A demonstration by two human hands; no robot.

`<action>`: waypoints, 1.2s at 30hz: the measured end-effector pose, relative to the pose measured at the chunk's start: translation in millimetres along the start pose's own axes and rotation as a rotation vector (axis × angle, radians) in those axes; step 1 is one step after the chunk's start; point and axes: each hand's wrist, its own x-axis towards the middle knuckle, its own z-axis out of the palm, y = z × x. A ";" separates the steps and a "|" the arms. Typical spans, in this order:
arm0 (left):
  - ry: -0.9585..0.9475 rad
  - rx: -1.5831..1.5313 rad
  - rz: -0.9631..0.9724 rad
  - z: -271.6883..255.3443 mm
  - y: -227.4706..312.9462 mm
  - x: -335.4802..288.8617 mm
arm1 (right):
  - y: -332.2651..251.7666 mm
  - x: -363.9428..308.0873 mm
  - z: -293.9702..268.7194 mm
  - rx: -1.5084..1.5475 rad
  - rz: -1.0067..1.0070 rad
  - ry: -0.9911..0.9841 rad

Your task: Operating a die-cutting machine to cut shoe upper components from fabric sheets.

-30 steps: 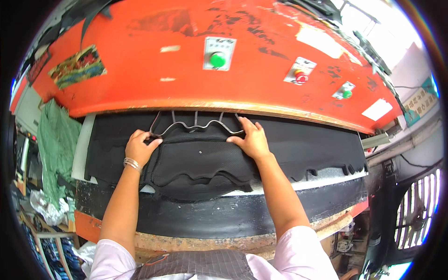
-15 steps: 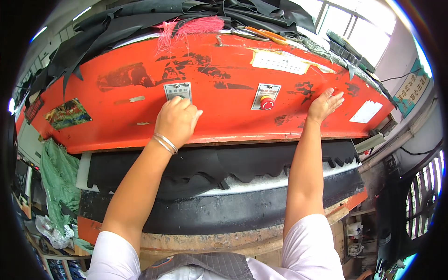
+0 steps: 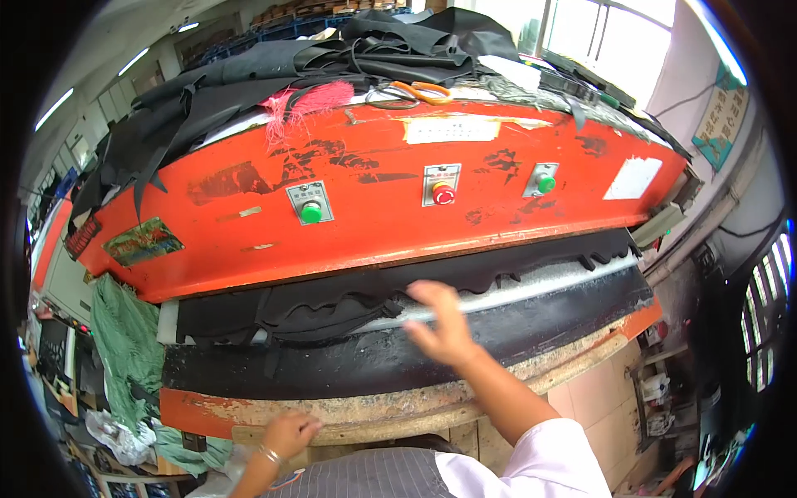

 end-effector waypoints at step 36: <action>0.433 0.235 0.113 -40.9 -153.0 204.5 | 81.9 16.1 153.5 -0.483 0.089 -0.133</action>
